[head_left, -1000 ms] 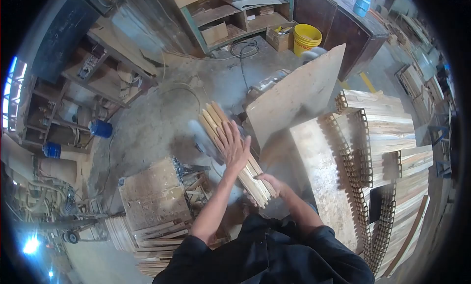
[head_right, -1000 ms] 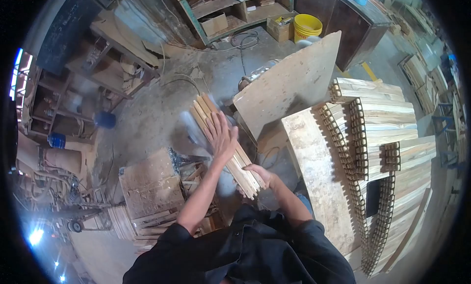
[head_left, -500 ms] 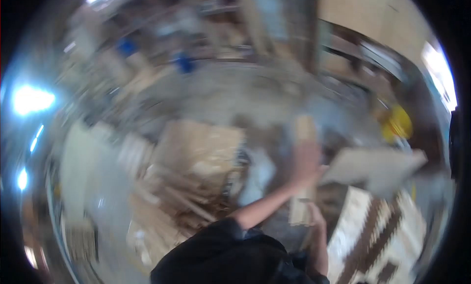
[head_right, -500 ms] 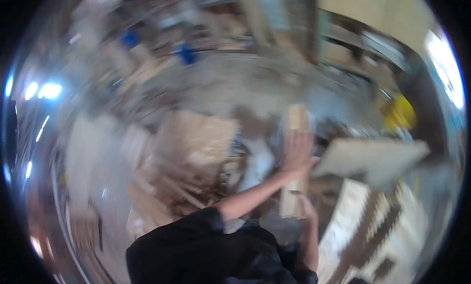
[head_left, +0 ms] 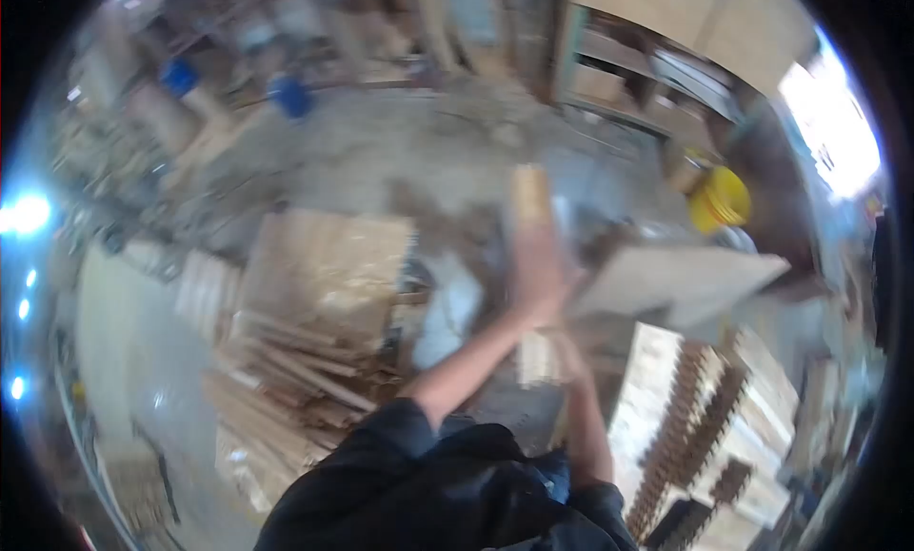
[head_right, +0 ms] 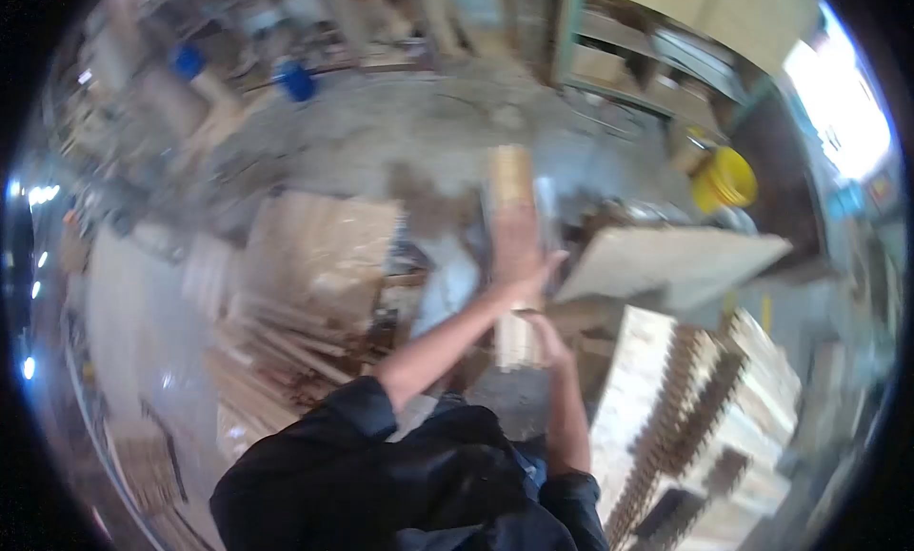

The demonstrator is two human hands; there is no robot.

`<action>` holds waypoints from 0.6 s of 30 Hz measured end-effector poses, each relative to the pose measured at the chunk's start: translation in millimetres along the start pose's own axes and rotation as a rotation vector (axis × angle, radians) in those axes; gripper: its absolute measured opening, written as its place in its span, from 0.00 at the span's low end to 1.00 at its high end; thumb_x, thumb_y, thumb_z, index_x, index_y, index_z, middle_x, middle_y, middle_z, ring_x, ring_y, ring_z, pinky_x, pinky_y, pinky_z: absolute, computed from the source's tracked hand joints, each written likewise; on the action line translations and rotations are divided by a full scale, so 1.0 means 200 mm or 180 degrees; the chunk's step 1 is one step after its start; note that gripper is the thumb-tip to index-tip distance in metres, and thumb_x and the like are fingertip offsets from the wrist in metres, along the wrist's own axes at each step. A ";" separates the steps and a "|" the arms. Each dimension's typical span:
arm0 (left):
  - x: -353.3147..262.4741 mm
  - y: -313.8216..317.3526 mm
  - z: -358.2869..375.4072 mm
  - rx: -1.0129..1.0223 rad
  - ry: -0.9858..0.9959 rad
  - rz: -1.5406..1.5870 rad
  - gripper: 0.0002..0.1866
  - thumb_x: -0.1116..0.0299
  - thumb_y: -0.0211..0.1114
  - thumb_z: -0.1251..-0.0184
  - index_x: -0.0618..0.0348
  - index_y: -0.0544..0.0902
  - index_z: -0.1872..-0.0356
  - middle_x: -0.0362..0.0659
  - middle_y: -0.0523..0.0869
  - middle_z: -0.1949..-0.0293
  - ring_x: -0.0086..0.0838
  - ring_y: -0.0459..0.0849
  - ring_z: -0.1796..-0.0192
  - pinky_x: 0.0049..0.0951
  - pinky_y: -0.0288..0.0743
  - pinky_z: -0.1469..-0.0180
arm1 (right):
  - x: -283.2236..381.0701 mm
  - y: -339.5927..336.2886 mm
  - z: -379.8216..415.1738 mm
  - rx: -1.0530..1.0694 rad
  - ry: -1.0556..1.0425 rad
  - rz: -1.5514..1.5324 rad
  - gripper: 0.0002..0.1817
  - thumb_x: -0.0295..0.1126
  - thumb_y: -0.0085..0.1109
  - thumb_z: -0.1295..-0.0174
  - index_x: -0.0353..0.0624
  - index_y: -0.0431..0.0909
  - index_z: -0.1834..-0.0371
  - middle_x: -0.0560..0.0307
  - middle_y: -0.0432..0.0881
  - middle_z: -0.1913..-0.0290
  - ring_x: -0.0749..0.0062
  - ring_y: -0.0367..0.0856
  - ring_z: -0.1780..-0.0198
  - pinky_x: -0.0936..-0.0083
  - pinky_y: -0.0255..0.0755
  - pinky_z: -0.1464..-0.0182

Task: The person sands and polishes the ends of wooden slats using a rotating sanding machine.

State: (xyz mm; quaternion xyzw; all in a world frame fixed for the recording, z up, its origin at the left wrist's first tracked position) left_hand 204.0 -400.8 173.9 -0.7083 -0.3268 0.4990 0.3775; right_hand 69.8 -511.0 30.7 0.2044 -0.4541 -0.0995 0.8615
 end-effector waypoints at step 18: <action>0.09 0.14 -0.16 0.0022 0.0054 -0.0274 0.46 0.32 0.46 0.26 0.52 0.51 0.17 0.56 0.44 0.17 0.57 0.36 0.16 0.62 0.28 0.19 | 0.28 0.32 0.00 0.1295 0.0808 -0.1747 0.32 0.56 0.45 0.31 0.34 0.78 0.48 0.36 0.84 0.62 0.39 0.85 0.63 0.44 0.82 0.58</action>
Point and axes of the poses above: each hand's wrist, its own z-axis away from the middle knuckle, its own y-axis out of the palm, x = y × z, the point moved 3 cm from there along -z, towards the middle knuckle
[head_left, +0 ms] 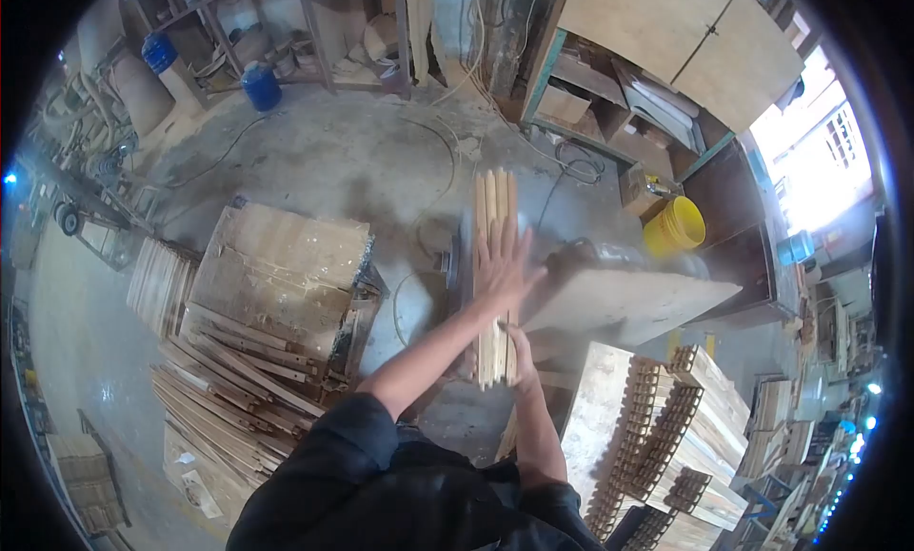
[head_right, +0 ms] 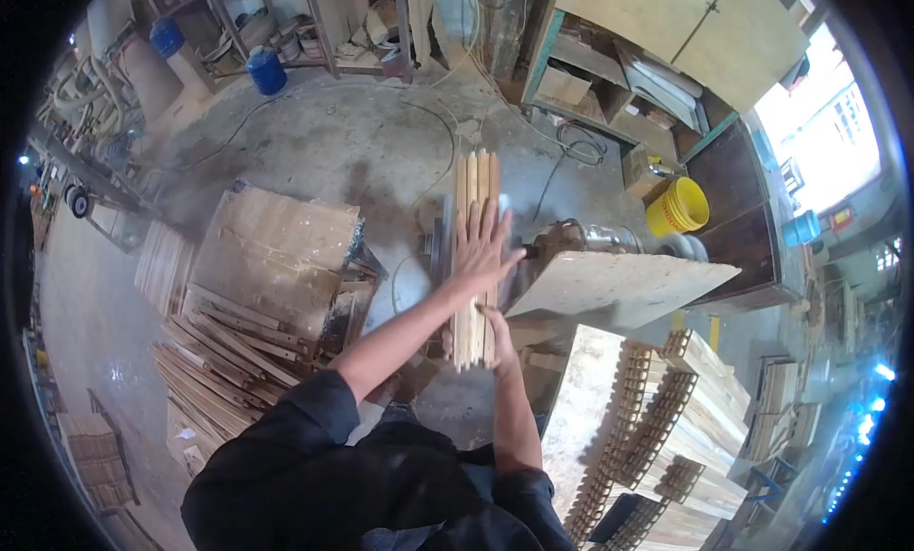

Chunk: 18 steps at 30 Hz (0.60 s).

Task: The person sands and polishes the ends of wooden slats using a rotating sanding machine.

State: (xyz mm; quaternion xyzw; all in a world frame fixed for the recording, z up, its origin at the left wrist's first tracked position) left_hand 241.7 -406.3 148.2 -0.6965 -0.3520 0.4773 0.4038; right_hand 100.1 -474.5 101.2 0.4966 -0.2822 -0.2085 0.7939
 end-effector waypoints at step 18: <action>0.05 -0.02 0.09 -0.0033 0.0074 0.0286 0.47 0.34 0.49 0.27 0.51 0.48 0.17 0.60 0.45 0.18 0.59 0.39 0.17 0.62 0.30 0.20 | -0.12 0.03 -0.07 0.0374 -0.0179 0.0138 0.37 0.62 0.44 0.30 0.38 0.73 0.38 0.37 0.82 0.58 0.45 0.84 0.61 0.49 0.83 0.57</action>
Point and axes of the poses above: each hand's wrist, its own z-axis away from the middle knuckle, its own y-axis out of the palm, x = y × z, the point moved 3 cm from there along -z, towards the middle knuckle
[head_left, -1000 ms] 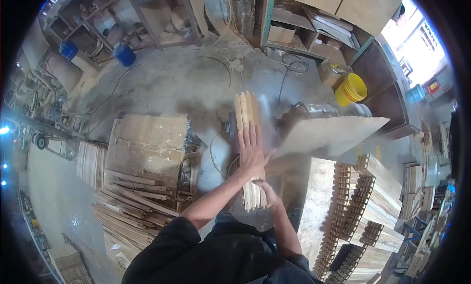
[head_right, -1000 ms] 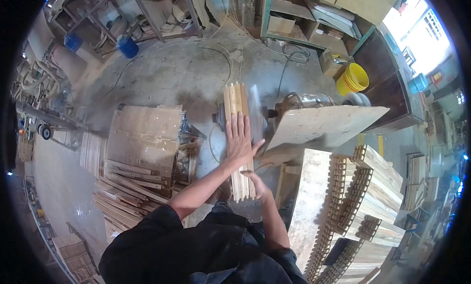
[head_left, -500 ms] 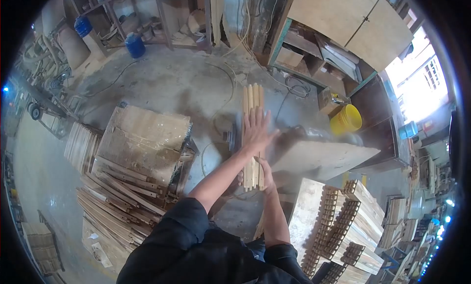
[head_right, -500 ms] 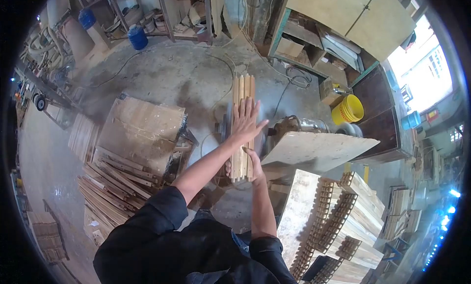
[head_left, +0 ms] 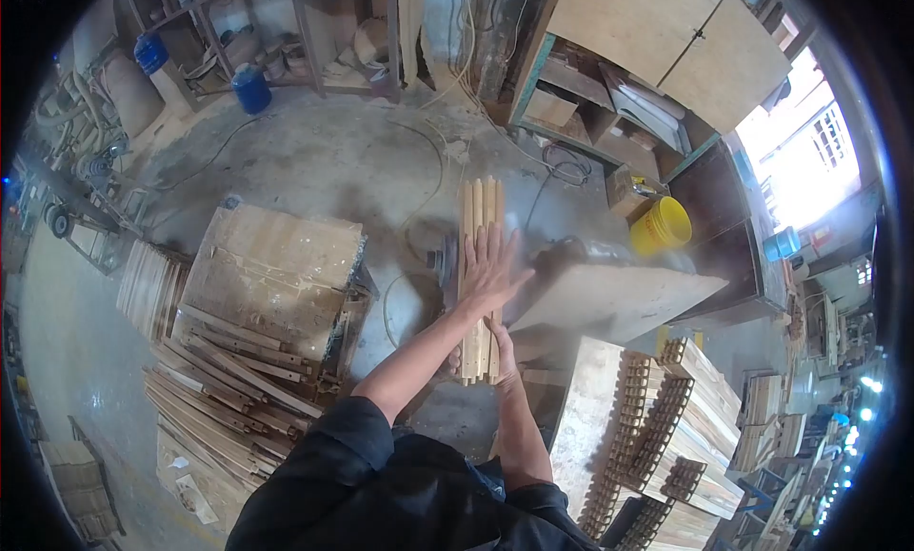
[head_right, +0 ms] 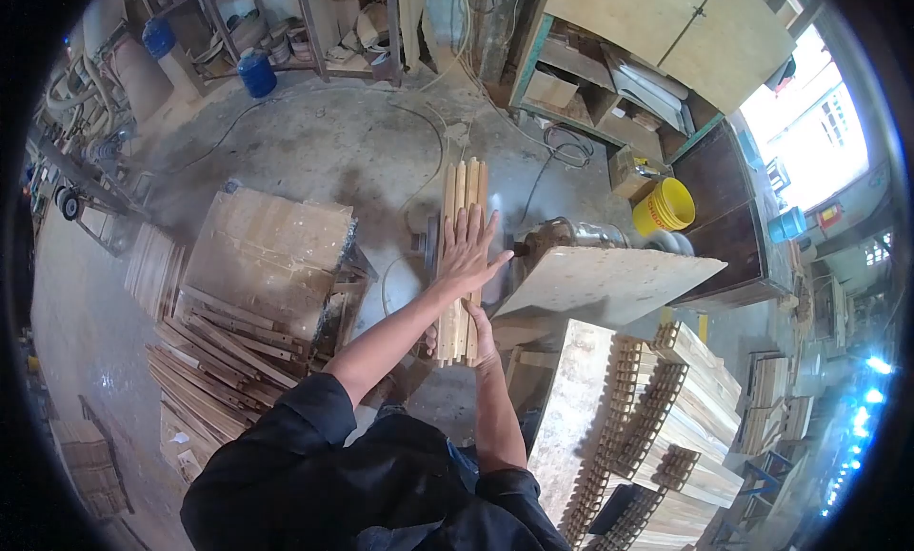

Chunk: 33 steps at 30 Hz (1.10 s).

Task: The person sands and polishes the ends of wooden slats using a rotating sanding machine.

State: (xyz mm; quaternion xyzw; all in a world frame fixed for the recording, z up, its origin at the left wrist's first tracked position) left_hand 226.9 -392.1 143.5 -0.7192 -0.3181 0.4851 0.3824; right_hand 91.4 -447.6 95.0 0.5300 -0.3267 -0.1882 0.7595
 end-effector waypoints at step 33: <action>-0.29 -0.14 0.56 0.0407 -0.0049 0.0203 0.51 0.34 0.52 0.29 0.64 0.52 0.19 0.65 0.42 0.18 0.65 0.36 0.18 0.67 0.28 0.22 | -0.35 0.00 0.67 -0.1526 0.0215 0.0666 0.31 0.53 0.52 0.29 0.35 0.76 0.38 0.40 0.87 0.51 0.46 0.88 0.52 0.50 0.83 0.49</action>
Point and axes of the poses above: each hand's wrist, its own z-axis away from the middle knuckle, its own y-axis out of the palm, x = y × z, the point moved 3 cm from there along -z, towards the middle knuckle
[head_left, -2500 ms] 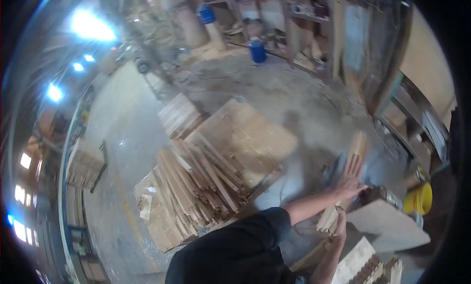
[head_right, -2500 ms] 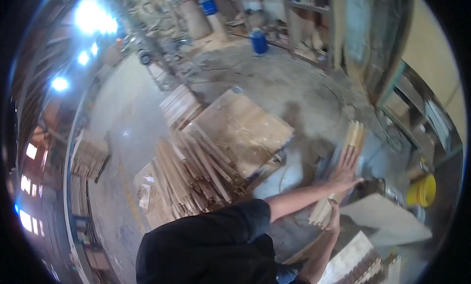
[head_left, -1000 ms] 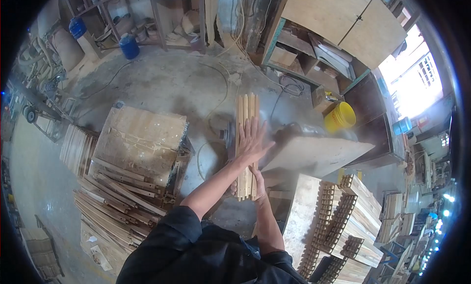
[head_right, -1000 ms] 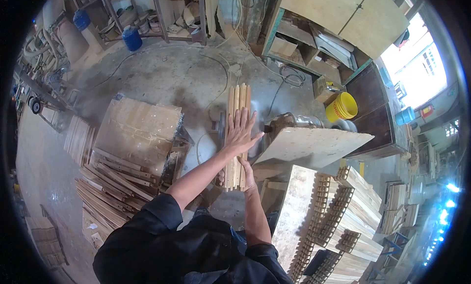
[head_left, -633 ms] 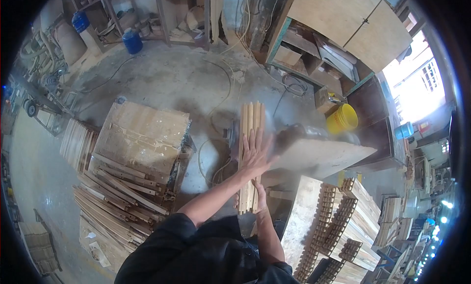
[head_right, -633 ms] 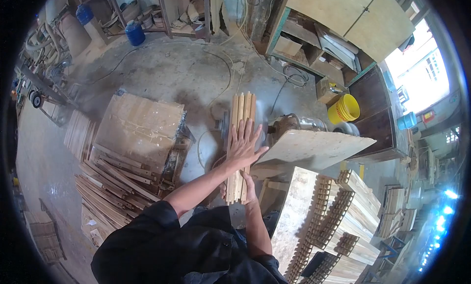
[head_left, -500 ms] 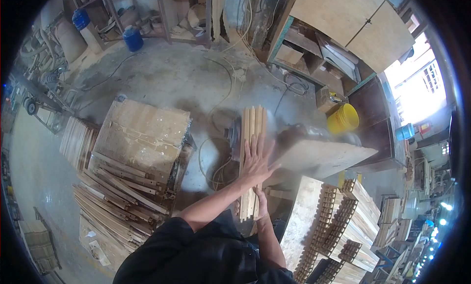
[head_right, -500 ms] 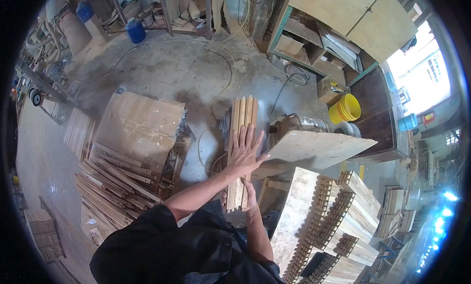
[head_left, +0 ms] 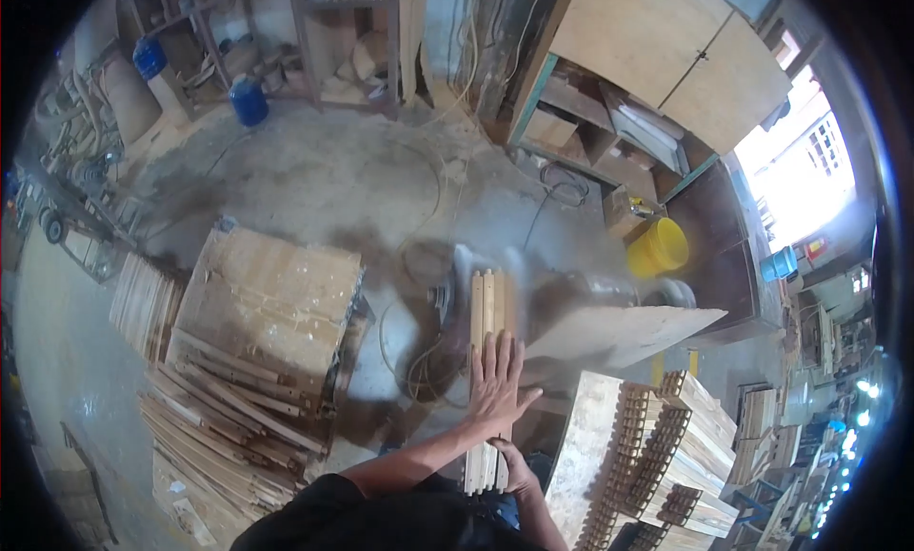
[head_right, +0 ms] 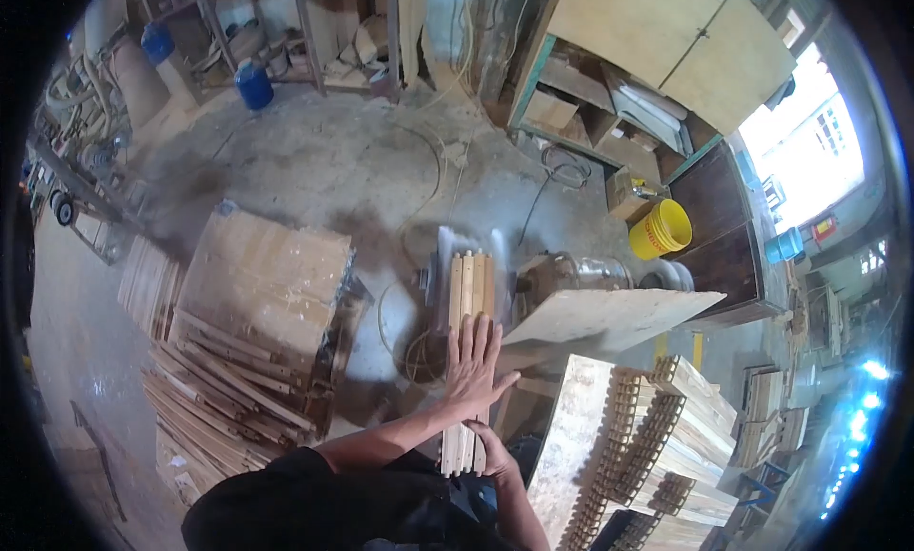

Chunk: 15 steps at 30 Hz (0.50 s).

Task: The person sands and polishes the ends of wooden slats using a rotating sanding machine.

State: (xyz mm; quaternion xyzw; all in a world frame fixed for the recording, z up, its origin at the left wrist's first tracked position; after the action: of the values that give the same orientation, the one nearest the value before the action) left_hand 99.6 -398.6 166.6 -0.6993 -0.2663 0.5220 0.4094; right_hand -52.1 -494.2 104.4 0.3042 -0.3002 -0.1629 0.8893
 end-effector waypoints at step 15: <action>0.43 -0.04 -0.75 -0.0060 -0.0582 -0.0511 0.46 0.36 0.43 0.23 0.68 0.53 0.20 0.61 0.48 0.18 0.55 0.35 0.16 0.59 0.22 0.19 | 0.66 0.30 -0.64 0.0284 0.0039 0.0388 0.30 0.56 0.49 0.28 0.41 0.75 0.39 0.51 0.87 0.56 0.61 0.89 0.64 0.64 0.86 0.59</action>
State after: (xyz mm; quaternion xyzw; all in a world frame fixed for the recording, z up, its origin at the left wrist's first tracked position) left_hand 268.7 -369.3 146.6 -0.6290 -0.3625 0.5466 0.4173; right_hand 136.7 -453.7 119.7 0.3257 -0.3198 -0.0930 0.8849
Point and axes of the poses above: each hand's wrist, its own z-axis away from the middle knuckle, its own y-axis out of the palm, x = y × z, the point moved 3 cm from there along -z, towards the middle knuckle
